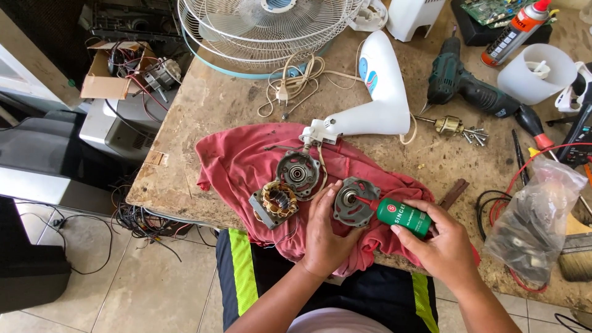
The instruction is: The person is oiling the internal components of a fan motor and reassembling the housing on a repair bench.
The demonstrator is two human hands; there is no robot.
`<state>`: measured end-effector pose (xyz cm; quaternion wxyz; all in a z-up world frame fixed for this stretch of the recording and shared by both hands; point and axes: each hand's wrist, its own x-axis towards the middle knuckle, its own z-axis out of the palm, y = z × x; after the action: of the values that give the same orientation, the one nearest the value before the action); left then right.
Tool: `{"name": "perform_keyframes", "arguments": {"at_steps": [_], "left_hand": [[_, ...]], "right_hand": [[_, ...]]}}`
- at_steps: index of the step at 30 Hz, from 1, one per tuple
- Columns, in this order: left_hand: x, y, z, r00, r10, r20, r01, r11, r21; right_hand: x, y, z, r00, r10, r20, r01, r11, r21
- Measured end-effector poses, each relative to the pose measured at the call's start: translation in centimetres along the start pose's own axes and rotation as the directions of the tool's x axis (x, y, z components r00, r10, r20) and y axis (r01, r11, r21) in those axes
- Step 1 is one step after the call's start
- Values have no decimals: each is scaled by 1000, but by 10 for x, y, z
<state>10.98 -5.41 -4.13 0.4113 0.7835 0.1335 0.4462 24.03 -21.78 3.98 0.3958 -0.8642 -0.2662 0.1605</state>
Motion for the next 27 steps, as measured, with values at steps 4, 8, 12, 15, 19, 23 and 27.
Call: {"name": "perform_keyframes", "arguments": {"at_steps": [4, 8, 12, 15, 19, 23, 27], "left_hand": [[0, 1, -1, 1000, 11, 5, -11, 1000, 2], [1, 1, -1, 999, 33, -8, -33, 999, -1], [2, 2, -2, 1000, 0, 1, 0, 1000, -5], [0, 0, -1, 999, 39, -13, -39, 999, 1], [1, 0, -2, 1000, 13, -5, -13, 1000, -19], [1, -1, -1, 1000, 17, -3, -17, 1000, -4], [1, -1, -2, 1000, 4, 13, -4, 1000, 6]], "right_hand": [[3, -5, -4, 999, -25, 21, 26, 999, -47], [5, -7, -7, 982, -187, 18, 188, 978, -87], [7, -8, -8, 915, -403, 3, 399, 906, -145], [9, -7, -10, 889, -458, 24, 456, 877, -149], [10, -14, -9, 892, -452, 13, 448, 879, -161], [10, -17, -10, 894, -446, 33, 446, 883, -147], [12, -14, -11, 893, -445, 60, 449, 878, -167]]}}
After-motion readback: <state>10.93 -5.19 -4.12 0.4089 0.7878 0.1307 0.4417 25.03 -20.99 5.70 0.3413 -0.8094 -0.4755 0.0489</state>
